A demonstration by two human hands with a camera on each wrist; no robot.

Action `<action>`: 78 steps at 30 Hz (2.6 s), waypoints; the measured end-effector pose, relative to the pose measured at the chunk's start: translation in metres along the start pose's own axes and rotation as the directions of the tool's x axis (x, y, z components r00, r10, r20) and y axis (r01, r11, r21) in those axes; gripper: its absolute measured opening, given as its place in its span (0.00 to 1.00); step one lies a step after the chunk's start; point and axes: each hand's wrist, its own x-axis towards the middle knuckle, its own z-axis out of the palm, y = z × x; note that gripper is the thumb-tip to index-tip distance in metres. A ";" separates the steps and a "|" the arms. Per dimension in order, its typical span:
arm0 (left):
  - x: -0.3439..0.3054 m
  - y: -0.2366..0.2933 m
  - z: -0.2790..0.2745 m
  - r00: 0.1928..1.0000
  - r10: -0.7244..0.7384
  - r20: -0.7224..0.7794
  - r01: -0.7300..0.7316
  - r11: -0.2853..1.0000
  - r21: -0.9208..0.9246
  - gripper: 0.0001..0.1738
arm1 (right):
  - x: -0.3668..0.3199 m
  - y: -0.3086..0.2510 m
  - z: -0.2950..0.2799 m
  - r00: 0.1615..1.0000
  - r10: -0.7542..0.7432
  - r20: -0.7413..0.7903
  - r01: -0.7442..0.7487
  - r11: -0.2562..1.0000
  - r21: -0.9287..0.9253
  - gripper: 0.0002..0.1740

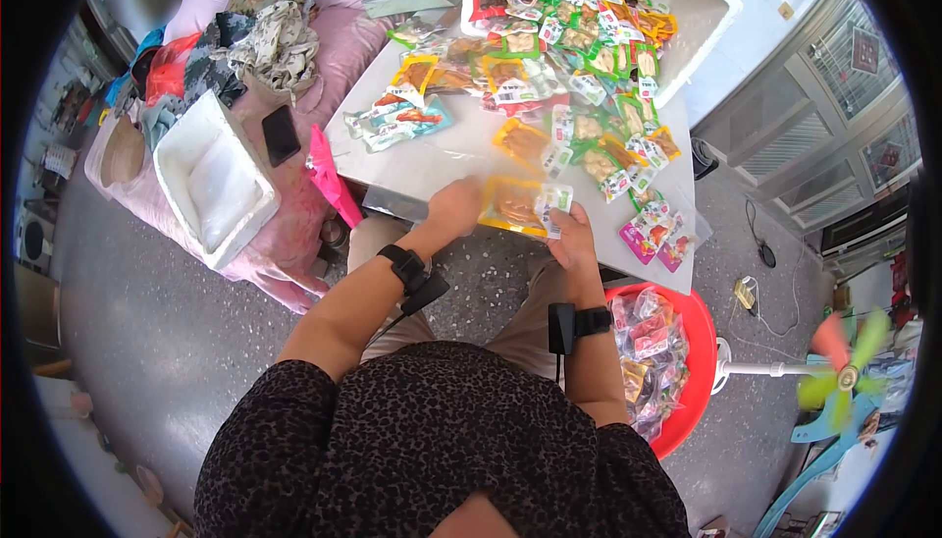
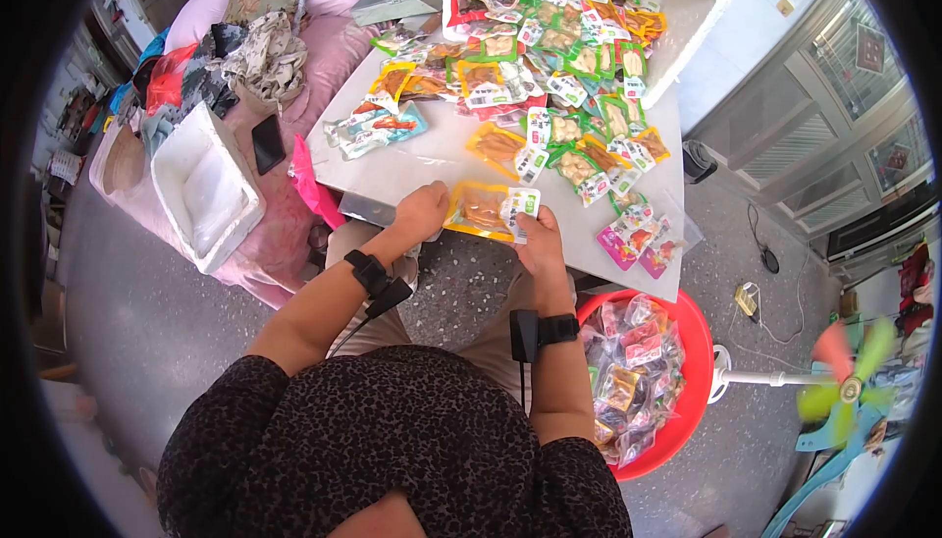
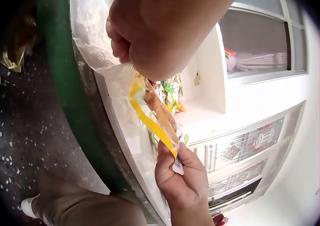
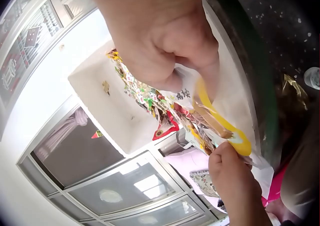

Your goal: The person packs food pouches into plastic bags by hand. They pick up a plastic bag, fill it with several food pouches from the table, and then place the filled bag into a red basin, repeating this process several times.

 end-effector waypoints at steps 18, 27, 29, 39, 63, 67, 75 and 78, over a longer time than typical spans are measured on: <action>-0.001 -0.011 0.001 0.988 0.142 0.051 -0.140 0.989 -0.049 0.10 | 0.000 -0.006 -0.008 0.999 0.013 -0.040 -0.015 0.999 -0.036 0.09; 0.000 -0.010 0.011 0.987 0.148 0.066 -0.152 0.987 0.049 0.10 | 0.001 -0.018 -0.015 1.000 0.020 0.014 -0.018 0.994 -0.112 0.10; 0.000 -0.008 0.007 0.984 0.147 0.098 -0.145 0.989 -0.023 0.10 | 0.004 -0.015 -0.015 0.998 0.055 0.023 -0.051 0.988 -0.149 0.10; -0.003 -0.010 0.006 0.981 0.190 0.032 -0.188 0.981 -0.051 0.10 | 0.014 -0.010 -0.019 0.994 0.039 -0.101 -0.061 0.971 -0.230 0.12; -0.013 0.025 0.005 0.958 0.273 -0.084 -0.278 0.959 -0.058 0.09 | 0.028 0.052 0.032 0.904 -0.325 -0.278 0.312 0.946 -0.089 0.08; -0.009 0.020 0.013 0.974 0.226 -0.015 -0.226 0.974 -0.020 0.09 | 0.024 0.051 0.039 0.981 -0.010 -0.194 -0.095 0.845 -0.527 0.10; -0.015 0.014 0.013 0.945 0.307 -0.115 -0.312 0.950 -0.023 0.08 | 0.026 0.014 0.045 0.978 0.174 -0.117 -0.208 0.736 -0.645 0.07; -0.011 0.016 0.011 0.963 0.252 -0.093 -0.255 0.966 -0.029 0.07 | 0.036 0.027 0.054 0.980 0.168 -0.108 -0.199 0.833 -0.516 0.07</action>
